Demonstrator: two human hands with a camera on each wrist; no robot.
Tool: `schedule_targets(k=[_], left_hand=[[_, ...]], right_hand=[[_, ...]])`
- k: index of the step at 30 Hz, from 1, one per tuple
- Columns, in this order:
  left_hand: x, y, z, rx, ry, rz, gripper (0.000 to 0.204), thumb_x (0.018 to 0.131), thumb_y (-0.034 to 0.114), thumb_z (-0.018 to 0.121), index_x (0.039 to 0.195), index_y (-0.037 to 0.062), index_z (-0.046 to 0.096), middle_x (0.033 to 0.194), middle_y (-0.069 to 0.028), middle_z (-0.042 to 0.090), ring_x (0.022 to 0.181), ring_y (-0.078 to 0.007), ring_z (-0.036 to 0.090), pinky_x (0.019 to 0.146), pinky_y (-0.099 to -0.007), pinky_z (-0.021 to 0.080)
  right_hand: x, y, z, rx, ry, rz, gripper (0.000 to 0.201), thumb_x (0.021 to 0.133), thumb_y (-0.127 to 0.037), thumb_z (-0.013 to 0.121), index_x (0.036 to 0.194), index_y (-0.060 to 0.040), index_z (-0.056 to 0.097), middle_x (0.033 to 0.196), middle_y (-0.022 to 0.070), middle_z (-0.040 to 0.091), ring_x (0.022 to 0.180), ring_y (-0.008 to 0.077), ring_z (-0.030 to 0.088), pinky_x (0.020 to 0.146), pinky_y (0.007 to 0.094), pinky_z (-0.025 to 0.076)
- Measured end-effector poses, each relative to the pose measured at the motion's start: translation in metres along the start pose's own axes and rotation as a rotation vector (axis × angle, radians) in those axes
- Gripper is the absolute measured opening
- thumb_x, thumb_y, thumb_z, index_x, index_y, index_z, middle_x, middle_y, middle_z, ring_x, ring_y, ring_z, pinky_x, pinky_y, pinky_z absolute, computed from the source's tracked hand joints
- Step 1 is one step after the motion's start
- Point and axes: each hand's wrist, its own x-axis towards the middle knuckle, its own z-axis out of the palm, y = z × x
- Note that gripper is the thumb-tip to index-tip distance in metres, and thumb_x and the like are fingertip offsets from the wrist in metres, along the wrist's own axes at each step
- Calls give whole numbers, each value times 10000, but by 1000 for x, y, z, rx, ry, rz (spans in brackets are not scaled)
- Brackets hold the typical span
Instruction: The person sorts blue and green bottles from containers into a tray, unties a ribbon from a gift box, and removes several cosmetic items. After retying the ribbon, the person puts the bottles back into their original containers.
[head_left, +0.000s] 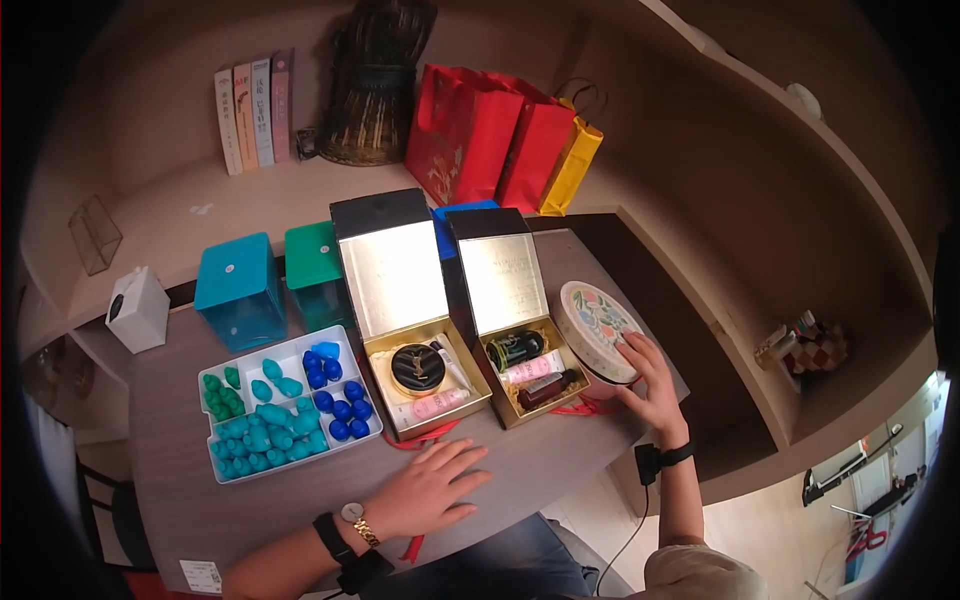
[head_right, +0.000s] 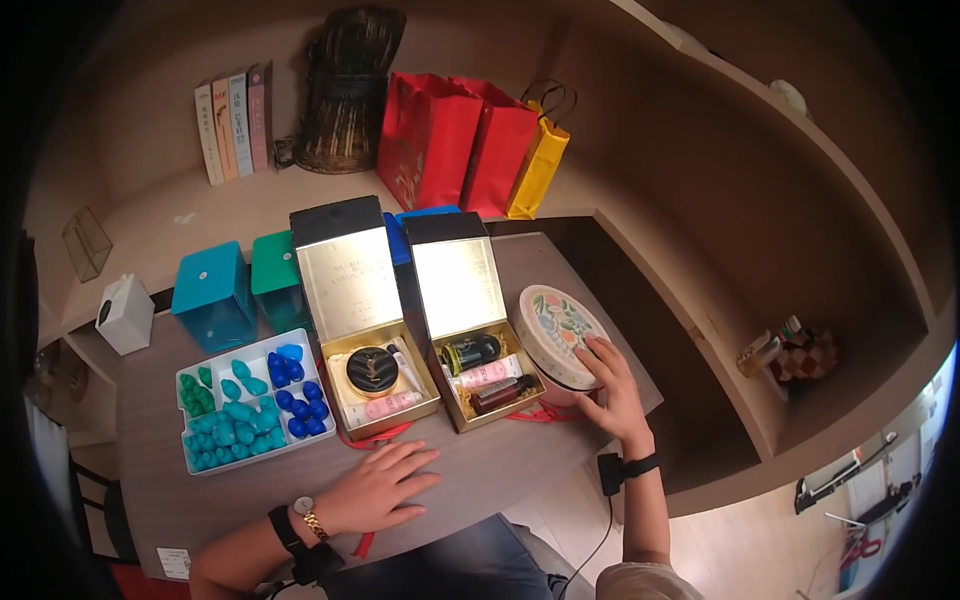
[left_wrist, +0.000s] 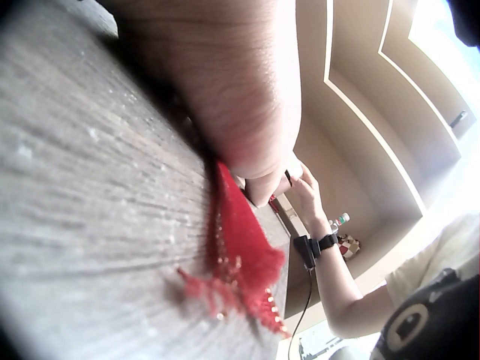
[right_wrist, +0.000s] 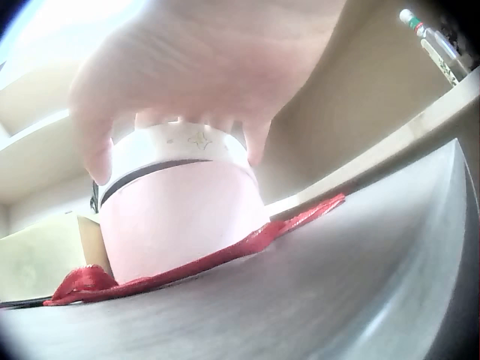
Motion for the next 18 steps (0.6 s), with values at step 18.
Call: schedule_targets(k=[18], left_hand=[[2,1,-3,9,-21,-10,476,942,348,674,1348,114,587,1515,-144,464,1459,-337,373,1204,-509,308]], right_hand=[[3,10,25,-329,64,24,616,806,-148,788,1391,-111,601,1438,122,587,1383,385,488,1138,501,414]])
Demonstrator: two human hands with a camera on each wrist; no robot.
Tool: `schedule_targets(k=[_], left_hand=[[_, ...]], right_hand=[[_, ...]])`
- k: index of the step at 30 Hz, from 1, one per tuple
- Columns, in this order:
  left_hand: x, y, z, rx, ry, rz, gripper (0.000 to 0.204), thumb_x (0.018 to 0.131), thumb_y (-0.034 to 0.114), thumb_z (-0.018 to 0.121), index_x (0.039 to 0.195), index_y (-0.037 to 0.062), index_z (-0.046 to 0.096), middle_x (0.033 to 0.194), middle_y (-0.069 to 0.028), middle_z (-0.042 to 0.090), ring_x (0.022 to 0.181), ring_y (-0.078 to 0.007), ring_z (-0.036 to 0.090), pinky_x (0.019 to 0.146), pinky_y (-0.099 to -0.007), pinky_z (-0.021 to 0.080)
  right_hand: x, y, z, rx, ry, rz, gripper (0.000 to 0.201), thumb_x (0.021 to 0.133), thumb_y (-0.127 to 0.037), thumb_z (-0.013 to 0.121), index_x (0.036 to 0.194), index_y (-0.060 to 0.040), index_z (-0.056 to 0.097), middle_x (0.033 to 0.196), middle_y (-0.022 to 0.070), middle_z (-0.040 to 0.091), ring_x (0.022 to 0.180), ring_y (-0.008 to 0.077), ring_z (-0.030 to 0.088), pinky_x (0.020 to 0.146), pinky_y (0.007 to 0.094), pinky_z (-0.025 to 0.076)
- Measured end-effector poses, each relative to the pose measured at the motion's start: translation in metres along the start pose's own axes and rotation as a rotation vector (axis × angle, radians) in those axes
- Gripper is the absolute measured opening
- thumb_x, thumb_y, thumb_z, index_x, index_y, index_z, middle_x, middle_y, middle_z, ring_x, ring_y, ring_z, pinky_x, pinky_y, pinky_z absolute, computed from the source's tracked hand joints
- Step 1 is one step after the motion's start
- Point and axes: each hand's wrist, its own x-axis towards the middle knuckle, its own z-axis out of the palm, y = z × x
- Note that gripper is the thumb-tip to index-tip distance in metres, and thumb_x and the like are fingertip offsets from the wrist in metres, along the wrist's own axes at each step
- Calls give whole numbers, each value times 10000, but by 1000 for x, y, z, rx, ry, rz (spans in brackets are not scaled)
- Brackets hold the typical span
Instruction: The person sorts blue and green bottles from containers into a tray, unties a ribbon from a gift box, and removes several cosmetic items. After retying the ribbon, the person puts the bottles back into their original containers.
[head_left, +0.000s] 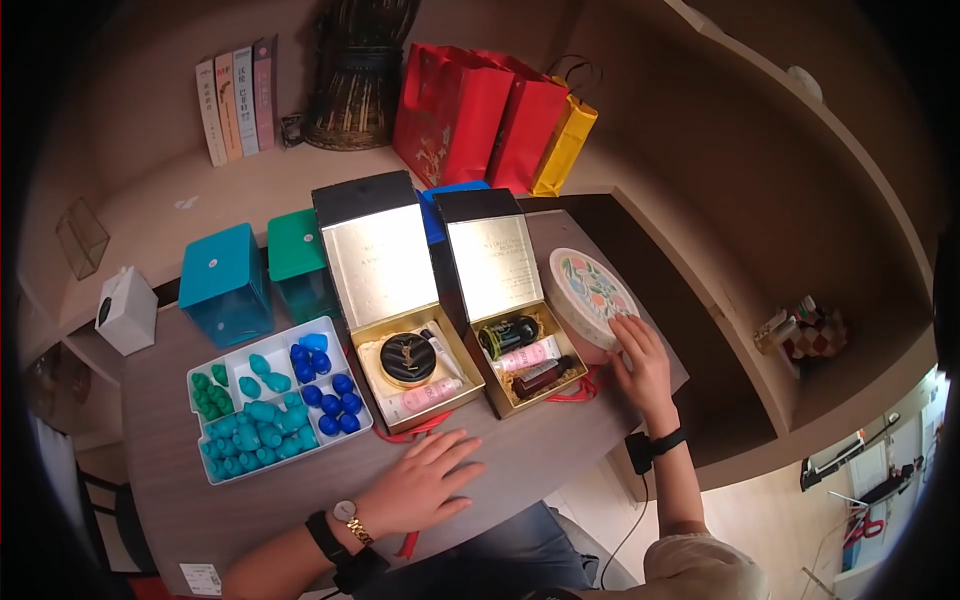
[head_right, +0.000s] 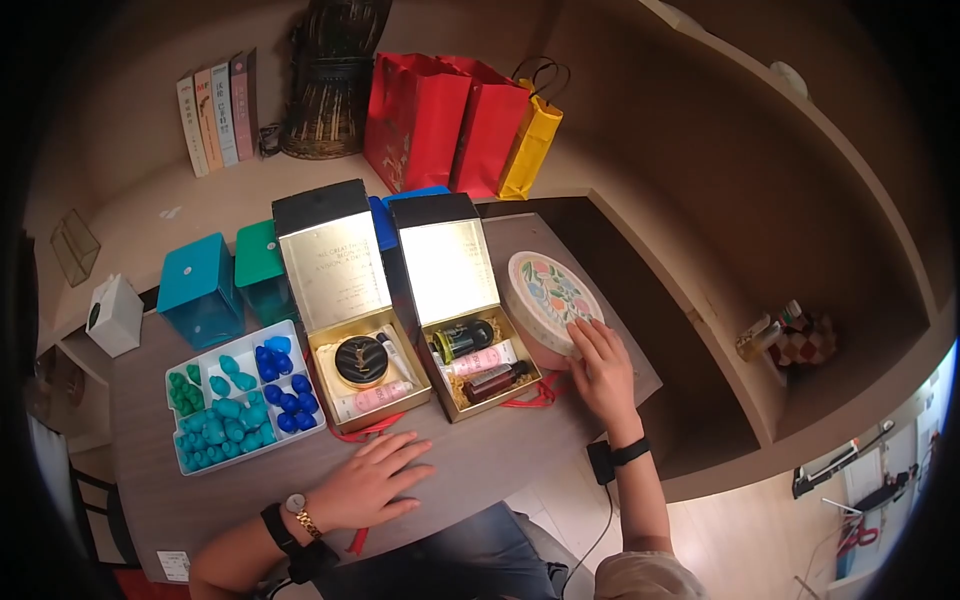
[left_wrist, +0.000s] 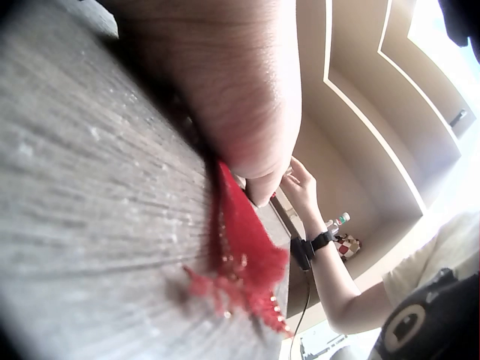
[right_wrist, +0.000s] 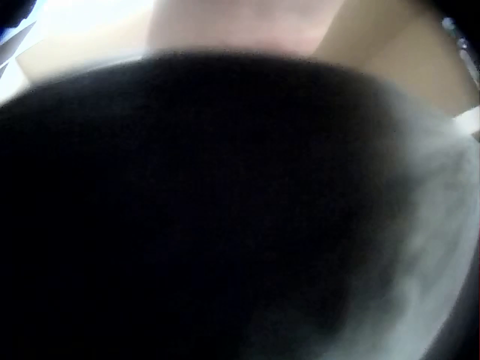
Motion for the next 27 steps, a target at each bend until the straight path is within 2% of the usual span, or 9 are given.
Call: schedule_targets(k=[4,7,10,13,16,19,25,27], left_hand=[[-1,-1,2,-4,-8,-11,473,950,348,666,1353,115,585,1522,-145,457,1464,-339,367,1210,-510,300],[0,0,0,-7,-11,-6,475,952,350,664,1355,111,584,1522,-146,457,1465,-340,366,1209,-514,300],[0,-1,2,-11,-16,-6,476,971,374,646,1373,126,585,1546,-129,455,1467,-337,370,1202,-518,307],[-1,-2,1,-17,-4,-9,470,969,373,647,1364,125,592,1540,-128,458,1465,-338,371,1204,-520,305],[-2,-4,5,8,-7,0,470,961,370,655,1358,124,595,1536,-128,460,1458,-340,378,1206,-519,303],[-3,-4,6,-14,17,6,470,954,368,662,1350,123,597,1532,-128,465,1450,-344,385,1201,-522,308],[0,0,1,-20,42,15,479,909,326,706,1324,113,598,1475,-146,493,1427,-347,402,1188,-514,324],[-1,-1,2,-18,29,10,467,935,346,682,1335,121,599,1504,-137,483,1435,-347,399,1188,-517,322]], right_hand=[[21,-12,-12,-71,-108,-33,757,810,-209,796,1485,-100,471,1514,145,503,1426,395,429,1180,511,349],[43,-8,-19,110,-315,-58,826,817,-255,800,1524,-85,408,1557,167,444,1455,404,386,1191,520,328],[63,-13,-18,64,-343,-88,822,830,-277,798,1521,-64,408,1558,178,443,1452,416,388,1193,508,330],[76,-18,-6,-25,-297,-162,802,848,-258,782,1514,-24,402,1551,228,430,1449,437,382,1201,489,326],[81,-17,17,145,-274,-160,757,861,-211,757,1496,12,410,1520,283,439,1433,456,397,1199,491,335],[78,-18,25,157,-242,-176,714,870,-157,727,1474,57,412,1488,314,457,1415,467,418,1190,493,354],[71,-19,35,17,-189,-248,644,894,-99,676,1434,131,411,1467,326,474,1393,466,449,1172,485,385],[69,-20,37,-22,-171,-281,622,904,-95,659,1424,144,414,1455,333,483,1386,460,461,1167,482,393]])
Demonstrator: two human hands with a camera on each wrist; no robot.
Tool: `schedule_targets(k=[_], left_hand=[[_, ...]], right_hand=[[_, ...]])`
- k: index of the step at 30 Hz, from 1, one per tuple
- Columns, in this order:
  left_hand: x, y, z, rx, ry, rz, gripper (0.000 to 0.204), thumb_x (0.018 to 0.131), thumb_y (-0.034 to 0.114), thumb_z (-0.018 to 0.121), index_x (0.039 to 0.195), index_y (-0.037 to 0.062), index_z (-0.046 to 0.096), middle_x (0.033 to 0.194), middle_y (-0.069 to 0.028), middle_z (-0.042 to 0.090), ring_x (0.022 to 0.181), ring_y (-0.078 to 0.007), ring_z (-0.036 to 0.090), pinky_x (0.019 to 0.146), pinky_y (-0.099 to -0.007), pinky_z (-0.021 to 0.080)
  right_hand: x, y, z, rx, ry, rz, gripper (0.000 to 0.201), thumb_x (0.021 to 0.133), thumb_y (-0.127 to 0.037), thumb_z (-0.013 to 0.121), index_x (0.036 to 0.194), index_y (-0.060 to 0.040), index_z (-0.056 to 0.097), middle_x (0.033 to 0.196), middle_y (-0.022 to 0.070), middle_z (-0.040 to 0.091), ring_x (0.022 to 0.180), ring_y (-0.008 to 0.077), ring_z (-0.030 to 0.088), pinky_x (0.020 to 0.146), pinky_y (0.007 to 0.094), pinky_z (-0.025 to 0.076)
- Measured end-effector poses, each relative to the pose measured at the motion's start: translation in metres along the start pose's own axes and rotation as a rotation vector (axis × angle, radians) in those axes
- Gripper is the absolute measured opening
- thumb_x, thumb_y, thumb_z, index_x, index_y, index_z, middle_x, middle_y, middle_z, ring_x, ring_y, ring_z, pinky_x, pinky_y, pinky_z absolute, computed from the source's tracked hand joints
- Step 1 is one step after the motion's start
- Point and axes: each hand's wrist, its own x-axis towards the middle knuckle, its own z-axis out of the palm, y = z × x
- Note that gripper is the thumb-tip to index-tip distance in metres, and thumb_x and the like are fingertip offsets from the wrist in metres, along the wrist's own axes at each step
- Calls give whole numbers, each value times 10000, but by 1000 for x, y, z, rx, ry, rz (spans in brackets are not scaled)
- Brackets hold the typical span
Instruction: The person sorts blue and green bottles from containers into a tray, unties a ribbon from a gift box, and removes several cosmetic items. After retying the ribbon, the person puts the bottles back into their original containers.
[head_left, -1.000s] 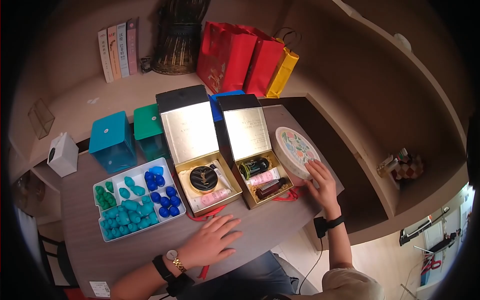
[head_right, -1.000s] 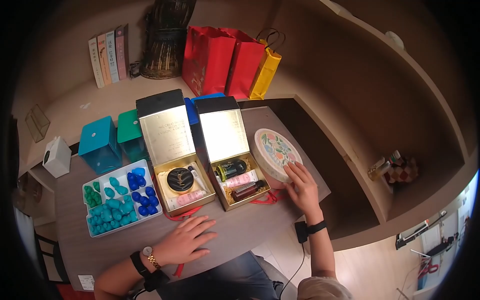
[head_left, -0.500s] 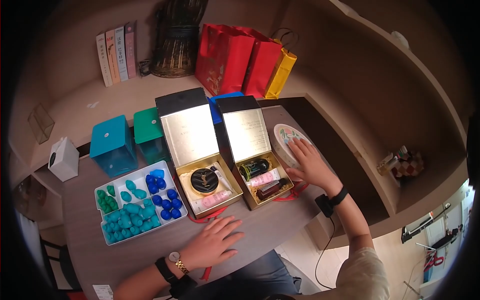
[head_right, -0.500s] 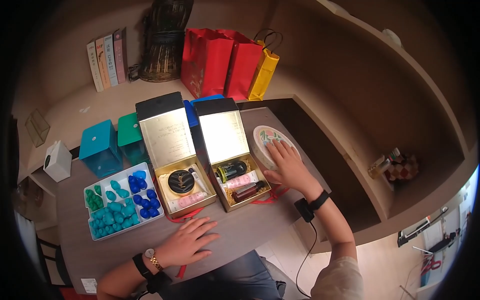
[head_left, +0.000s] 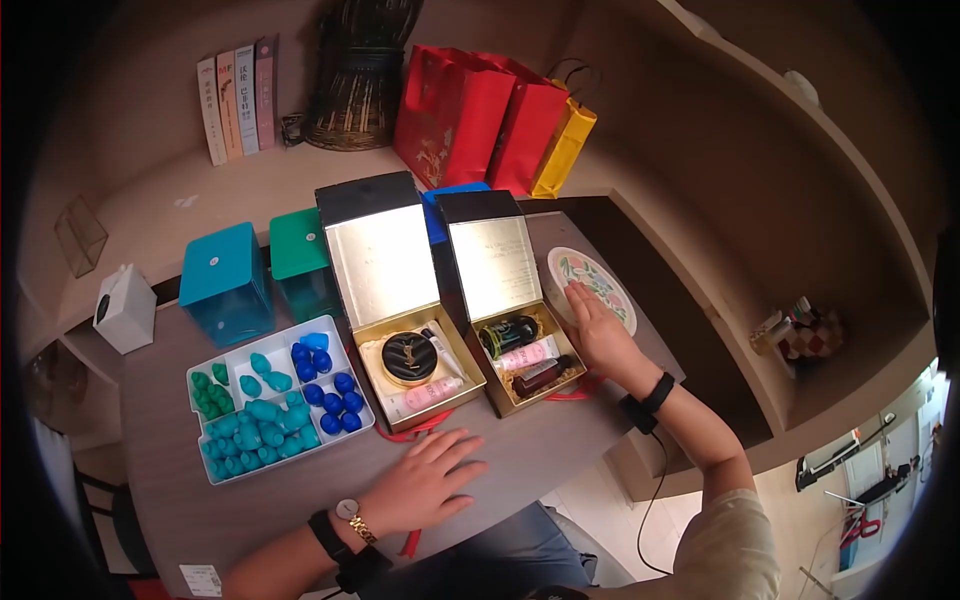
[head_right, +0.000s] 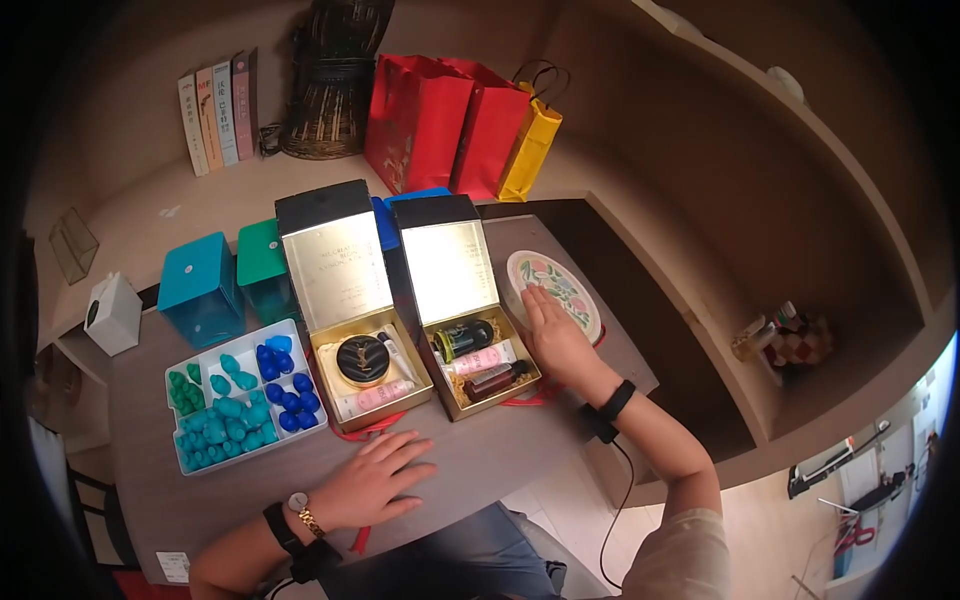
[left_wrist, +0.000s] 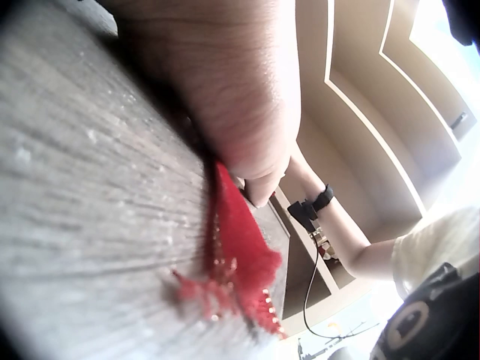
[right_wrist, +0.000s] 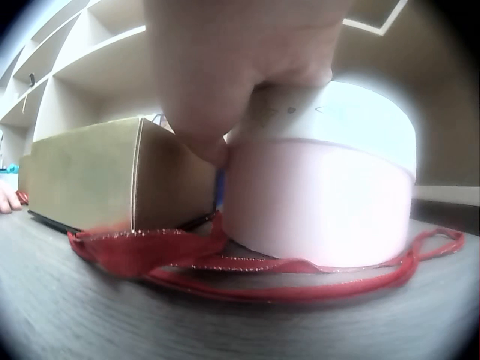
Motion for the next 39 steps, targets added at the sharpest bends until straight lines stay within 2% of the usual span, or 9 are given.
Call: schedule_targets(k=[4,7,13,14,18,30,33,36,39], left_hand=[[0,1,0,8,-1,5,475,919,328,696,1332,117,596,1487,-142,487,1442,-338,392,1196,-506,316],[-2,0,1,53,-10,5,477,935,345,676,1344,112,593,1502,-143,478,1455,-335,379,1205,-503,309],[-4,-2,5,70,-1,17,488,951,366,657,1355,101,589,1510,-146,473,1464,-331,368,1213,-504,301],[-4,-3,5,73,3,20,487,950,364,659,1354,102,590,1509,-145,474,1462,-331,370,1211,-504,302],[-2,-2,5,43,21,31,487,940,355,671,1353,107,594,1505,-143,477,1455,-331,377,1205,-504,309],[-3,-1,4,52,13,23,488,937,348,675,1354,108,592,1515,-143,470,1463,-331,370,1208,-500,303],[-4,-4,6,60,-8,18,488,961,369,647,1371,111,586,1539,-140,457,1471,-336,361,1211,-511,299],[-4,-5,9,69,-13,17,488,973,379,632,1377,112,583,1550,-139,450,1474,-339,358,1210,-517,299],[-4,-6,8,66,-10,24,484,973,378,632,1374,111,585,1549,-142,450,1472,-342,361,1206,-518,302]], right_hand=[[-4,-3,1,-109,15,-43,626,912,-105,645,1426,160,403,1449,341,482,1394,455,452,1168,482,391],[-1,-6,-5,-215,96,-119,557,894,-108,663,1364,129,481,1352,324,575,1301,430,559,1089,458,477],[14,-2,-28,37,103,-55,380,841,-112,709,1175,35,604,1106,215,726,996,376,726,836,408,604],[11,6,-15,38,138,-108,485,840,-116,726,1270,47,572,1218,242,685,1121,399,678,939,430,569],[7,0,-1,69,83,-12,680,865,-84,730,1454,60,422,1447,295,512,1353,442,504,1123,463,444],[4,0,8,43,134,1,654,831,11,679,1432,79,430,1369,303,574,1299,440,558,1079,469,486],[8,0,3,57,180,26,521,862,-53,676,1352,67,547,1304,276,632,1225,410,620,1046,458,512],[19,5,-13,237,-37,384,493,878,-118,705,1342,6,593,1282,251,653,1171,404,650,1000,462,530],[18,16,-21,211,221,188,536,869,-227,752,1349,-36,608,1310,247,639,1205,426,618,1024,471,504]])
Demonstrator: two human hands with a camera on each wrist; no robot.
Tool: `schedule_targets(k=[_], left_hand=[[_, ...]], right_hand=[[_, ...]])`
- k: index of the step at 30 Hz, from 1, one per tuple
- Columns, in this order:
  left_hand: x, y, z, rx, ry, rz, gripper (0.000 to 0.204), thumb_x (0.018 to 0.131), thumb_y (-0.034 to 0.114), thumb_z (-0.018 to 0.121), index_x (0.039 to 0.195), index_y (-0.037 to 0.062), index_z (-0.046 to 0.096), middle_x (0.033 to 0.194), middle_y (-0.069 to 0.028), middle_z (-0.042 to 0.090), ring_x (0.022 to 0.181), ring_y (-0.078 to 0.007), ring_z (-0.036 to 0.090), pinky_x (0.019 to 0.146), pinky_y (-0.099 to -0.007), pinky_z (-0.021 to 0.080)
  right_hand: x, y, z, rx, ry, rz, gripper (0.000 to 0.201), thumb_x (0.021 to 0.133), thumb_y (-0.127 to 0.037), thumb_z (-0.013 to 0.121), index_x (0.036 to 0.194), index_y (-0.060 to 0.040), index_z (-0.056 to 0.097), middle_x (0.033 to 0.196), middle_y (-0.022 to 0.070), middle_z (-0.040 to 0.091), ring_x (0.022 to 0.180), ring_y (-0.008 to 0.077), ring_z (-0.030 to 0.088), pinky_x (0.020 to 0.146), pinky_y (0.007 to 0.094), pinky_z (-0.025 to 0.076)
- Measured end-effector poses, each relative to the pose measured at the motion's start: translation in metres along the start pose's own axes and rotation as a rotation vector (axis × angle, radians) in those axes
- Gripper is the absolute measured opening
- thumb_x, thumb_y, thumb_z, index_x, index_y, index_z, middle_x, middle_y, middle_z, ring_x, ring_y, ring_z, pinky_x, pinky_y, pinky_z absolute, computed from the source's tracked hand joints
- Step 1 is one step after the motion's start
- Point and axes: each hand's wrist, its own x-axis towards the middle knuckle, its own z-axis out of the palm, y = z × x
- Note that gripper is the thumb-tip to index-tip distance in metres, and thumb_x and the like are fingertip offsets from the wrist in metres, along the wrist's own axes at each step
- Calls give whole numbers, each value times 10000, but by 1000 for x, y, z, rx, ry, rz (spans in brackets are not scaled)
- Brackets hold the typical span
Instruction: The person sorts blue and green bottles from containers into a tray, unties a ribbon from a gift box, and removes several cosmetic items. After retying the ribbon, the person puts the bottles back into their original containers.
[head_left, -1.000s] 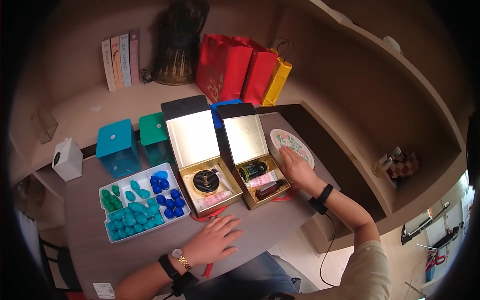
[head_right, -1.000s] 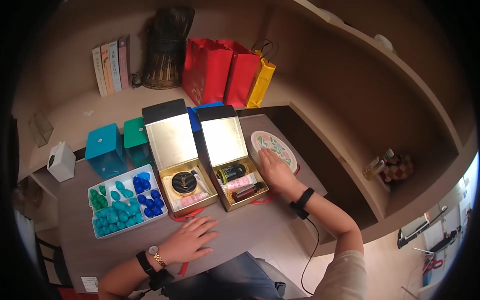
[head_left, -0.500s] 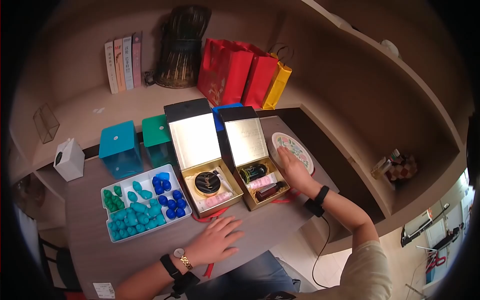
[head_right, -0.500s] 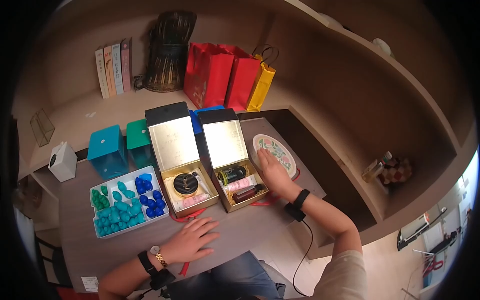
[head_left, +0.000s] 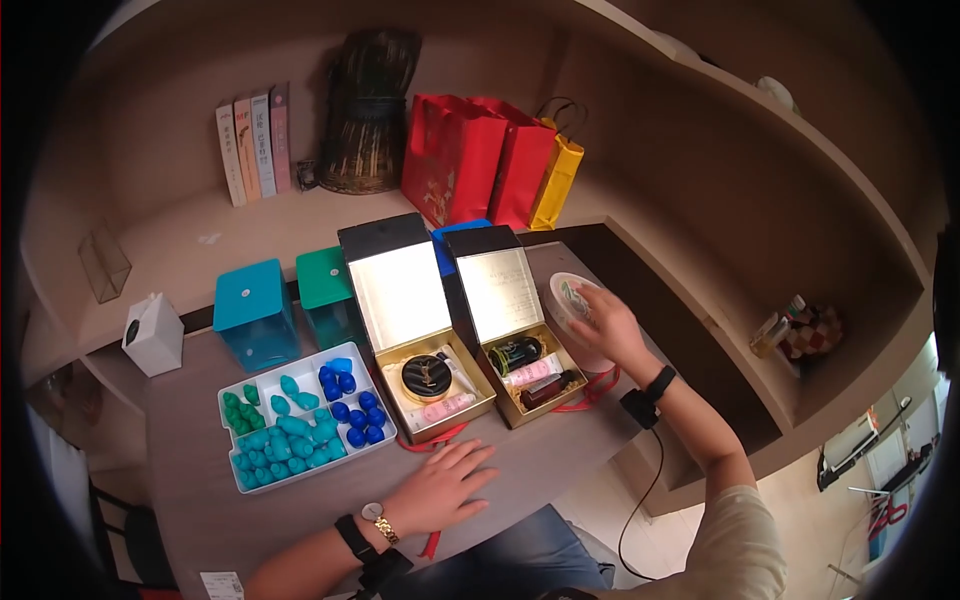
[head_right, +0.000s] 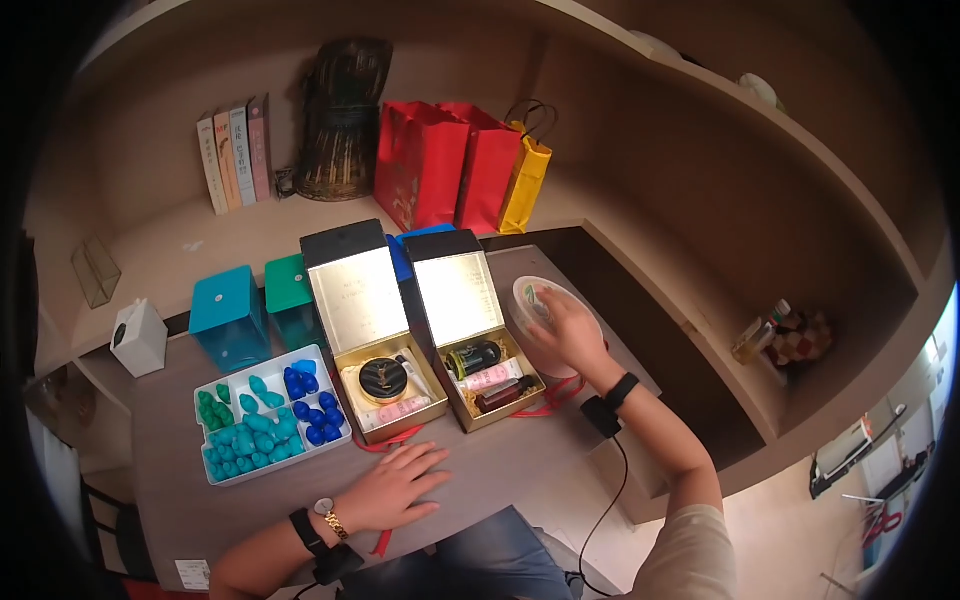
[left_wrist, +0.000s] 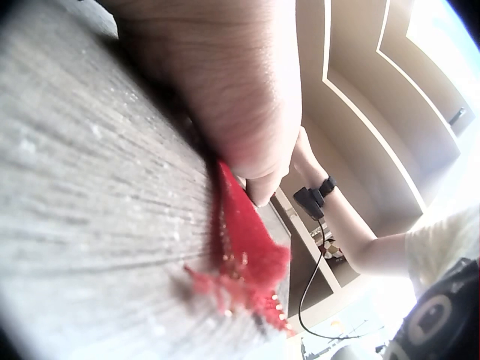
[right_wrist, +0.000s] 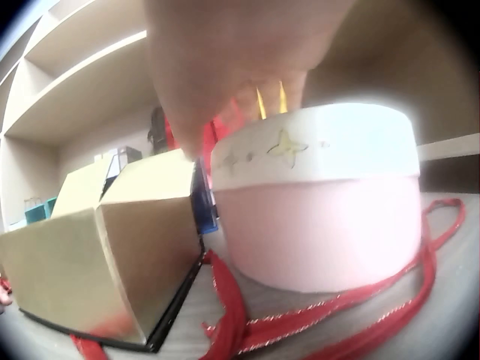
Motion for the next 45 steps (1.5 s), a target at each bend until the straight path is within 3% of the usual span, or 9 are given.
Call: schedule_targets(k=[5,8,9,13,25,31,38,39,45], left_hand=[[2,3,-4,-11,-12,-2,490,951,354,659,1363,100,584,1534,-141,454,1475,-335,357,1218,-507,292],[3,4,-7,-11,-25,-7,487,948,351,662,1361,103,585,1539,-136,452,1475,-337,356,1216,-510,295],[3,4,-8,-9,-32,-10,487,948,349,662,1361,105,585,1539,-135,452,1475,-337,356,1215,-510,296],[5,5,-10,-14,-57,-15,483,951,353,658,1359,106,585,1539,-134,451,1475,-339,356,1210,-511,302],[99,45,-50,-544,300,-189,482,903,91,746,1351,8,589,1407,-160,577,1432,-278,441,1155,-398,387],[243,13,-23,-1502,589,-624,514,931,104,698,1394,25,489,1478,-42,493,1439,-180,375,1206,-376,253],[300,1,-8,-1590,601,-655,315,928,137,695,1211,93,563,1279,0,569,1302,-136,435,1182,-344,161],[302,3,-8,-1560,633,-654,554,939,126,666,1422,-50,460,1393,-123,563,1324,-193,491,1132,-312,334],[307,22,-7,-1367,675,-607,842,915,179,696,1565,-98,236,1542,-184,415,1471,-239,311,1227,-362,168]], right_hand=[[-4,70,3,118,-68,554,935,844,-621,733,1419,82,509,1364,292,588,1319,382,557,1117,404,426],[-13,99,4,580,-222,849,959,838,-622,755,1380,130,510,1274,243,636,1196,291,638,995,358,506],[-14,101,1,636,-280,892,833,855,-593,761,1233,135,614,1049,154,702,915,172,694,733,284,545],[-20,121,6,699,-244,854,544,929,-488,723,944,56,739,696,6,654,574,77,577,464,245,379],[-22,144,30,911,-156,878,513,987,-458,658,1055,45,733,836,50,730,674,89,662,531,234,474],[-15,137,14,1172,-177,876,420,990,-402,664,1069,2,748,887,31,751,745,94,693,612,244,511],[-9,156,44,1090,-127,792,478,910,-391,744,1092,50,766,933,123,772,831,156,720,744,298,560],[-9,156,47,1048,-99,791,472,904,-384,747,1086,50,771,943,133,774,846,165,722,756,302,559],[-10,145,37,916,84,837,424,866,-376,747,956,35,803,792,133,765,725,180,715,692,332,541]])
